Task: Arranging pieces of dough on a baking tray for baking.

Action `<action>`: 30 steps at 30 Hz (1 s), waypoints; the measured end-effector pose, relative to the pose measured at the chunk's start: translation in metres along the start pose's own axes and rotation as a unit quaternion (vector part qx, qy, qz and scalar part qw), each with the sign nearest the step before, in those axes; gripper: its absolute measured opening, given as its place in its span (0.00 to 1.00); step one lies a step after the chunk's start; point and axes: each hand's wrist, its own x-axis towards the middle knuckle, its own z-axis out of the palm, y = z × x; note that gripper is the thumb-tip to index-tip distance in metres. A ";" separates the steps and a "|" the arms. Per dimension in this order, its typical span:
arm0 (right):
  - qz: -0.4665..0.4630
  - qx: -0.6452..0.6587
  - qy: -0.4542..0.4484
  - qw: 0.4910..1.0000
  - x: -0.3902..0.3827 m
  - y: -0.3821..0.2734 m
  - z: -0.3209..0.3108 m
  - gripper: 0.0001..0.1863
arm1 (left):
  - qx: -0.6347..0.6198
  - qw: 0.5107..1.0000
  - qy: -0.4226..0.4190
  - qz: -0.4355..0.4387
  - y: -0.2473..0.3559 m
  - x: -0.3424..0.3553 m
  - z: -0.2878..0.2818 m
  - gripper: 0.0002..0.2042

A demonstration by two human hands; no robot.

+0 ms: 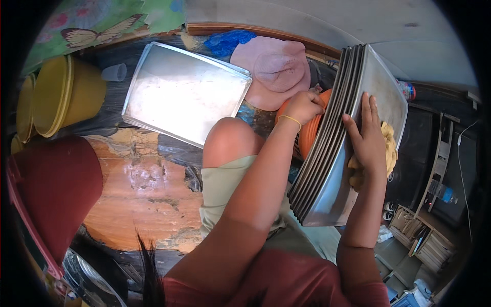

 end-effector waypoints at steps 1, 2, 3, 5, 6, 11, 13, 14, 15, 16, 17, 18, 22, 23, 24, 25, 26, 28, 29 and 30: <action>0.013 -0.005 -0.002 1.000 -0.002 0.004 -0.003 0.42 | -0.009 1.000 -0.009 0.000 0.002 0.003 0.006 0.09; 0.016 -0.010 -0.004 1.000 -0.002 0.006 -0.003 0.42 | -0.033 0.999 -0.009 -0.019 0.009 0.000 0.008 0.07; 0.017 -0.005 -0.001 1.000 -0.003 0.007 -0.002 0.42 | -0.058 0.998 -0.008 -0.039 0.017 0.000 0.008 0.06; 0.026 -0.002 -0.007 1.000 -0.005 0.003 -0.001 0.41 | -0.031 0.998 -0.020 -0.045 0.021 0.001 0.002 0.06; 0.028 -0.005 -0.014 1.000 -0.003 0.001 0.000 0.41 | 0.000 0.998 -0.032 -0.046 0.022 0.001 -0.001 0.06; 0.017 -0.002 0.006 1.000 -0.004 0.003 -0.003 0.39 | -0.050 0.990 -0.091 -0.096 0.046 0.000 -0.009 0.08; 0.014 0.001 0.012 1.000 -0.003 0.001 -0.003 0.39 | -0.110 0.983 -0.107 -0.104 0.044 0.003 -0.010 0.09; 0.017 0.002 0.009 1.000 -0.003 0.001 -0.002 0.39 | -0.110 0.982 -0.109 -0.107 0.043 0.002 -0.010 0.09; 0.018 -0.006 0.009 1.000 -0.003 0.001 -0.001 0.39 | -0.101 0.984 -0.109 -0.101 0.042 0.001 -0.010 0.09; 0.018 -0.014 0.010 1.000 -0.003 0.001 -0.001 0.39 | -0.092 0.985 -0.110 -0.093 0.043 0.001 -0.011 0.09; 0.020 -0.015 0.009 1.000 -0.003 0.001 -0.001 0.39 | -0.092 0.985 -0.112 -0.095 0.044 0.001 -0.011 0.09; 0.020 -0.015 0.011 1.000 -0.003 0.002 0.000 0.39 | -0.083 0.986 -0.112 -0.090 0.044 0.001 -0.010 0.09; 0.015 -0.010 0.022 1.000 -0.003 0.004 0.002 0.38 | -0.029 0.992 -0.103 -0.072 0.053 -0.001 -0.011 0.08; 0.016 -0.010 0.018 1.000 -0.002 0.004 0.002 0.38 | -0.031 0.991 -0.103 -0.076 0.053 -0.001 -0.011 0.08; 0.013 -0.005 0.021 1.000 -0.002 0.004 0.002 0.38 | -0.040 0.992 -0.098 -0.073 0.053 -0.002 -0.010 0.09; 0.011 0.000 0.026 1.000 -0.002 0.004 0.001 0.38 | -0.047 0.992 -0.093 -0.067 0.052 0.000 -0.010 0.09; 0.012 0.000 0.025 1.000 -0.002 0.004 0.001 0.38 | -0.048 0.992 -0.095 -0.069 0.052 0.000 -0.009 0.09; 0.016 0.000 0.027 1.000 -0.002 0.003 0.001 0.38 | -0.033 0.993 -0.097 -0.053 0.049 0.002 -0.007 0.09; 0.017 0.001 0.027 0.999 -0.002 0.004 0.002 0.38 | -0.032 0.993 -0.097 -0.054 0.048 0.002 -0.006 0.09; 0.017 -0.002 0.027 0.999 -0.003 0.004 0.003 0.38 | -0.034 0.994 -0.093 -0.048 0.047 0.002 -0.006 0.09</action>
